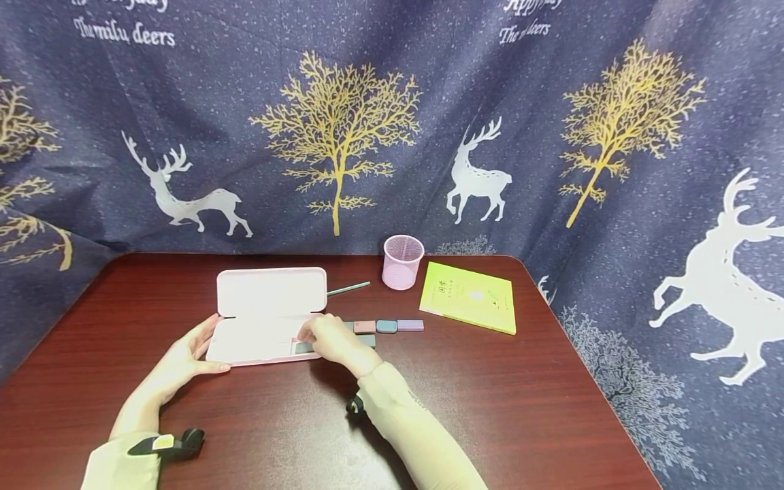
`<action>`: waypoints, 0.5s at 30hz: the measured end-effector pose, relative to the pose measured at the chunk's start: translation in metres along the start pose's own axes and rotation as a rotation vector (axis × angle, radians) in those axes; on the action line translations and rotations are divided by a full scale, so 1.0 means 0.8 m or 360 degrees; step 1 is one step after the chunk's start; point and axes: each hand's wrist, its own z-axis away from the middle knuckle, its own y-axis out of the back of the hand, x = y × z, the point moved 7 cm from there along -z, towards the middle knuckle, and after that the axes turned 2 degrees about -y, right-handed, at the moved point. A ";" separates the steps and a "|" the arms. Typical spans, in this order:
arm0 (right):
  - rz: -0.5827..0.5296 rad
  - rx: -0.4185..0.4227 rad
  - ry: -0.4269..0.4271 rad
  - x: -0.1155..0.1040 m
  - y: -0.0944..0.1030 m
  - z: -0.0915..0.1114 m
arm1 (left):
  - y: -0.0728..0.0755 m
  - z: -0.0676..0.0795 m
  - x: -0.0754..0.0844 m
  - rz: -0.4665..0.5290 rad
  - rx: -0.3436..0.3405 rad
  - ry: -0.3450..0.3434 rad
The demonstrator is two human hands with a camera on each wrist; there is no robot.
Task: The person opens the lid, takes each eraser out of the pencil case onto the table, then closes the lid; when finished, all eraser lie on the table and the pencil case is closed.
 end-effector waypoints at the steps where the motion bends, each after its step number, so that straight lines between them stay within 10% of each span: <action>1: 0.0006 -0.0003 0.0005 0.000 0.000 0.000 | 0.000 0.000 0.000 0.0001 0.0000 0.0001; 15: 0.0073 -0.0049 0.0028 0.003 -0.006 0.001 | -0.001 0.000 0.000 -0.0035 -0.0003 0.0018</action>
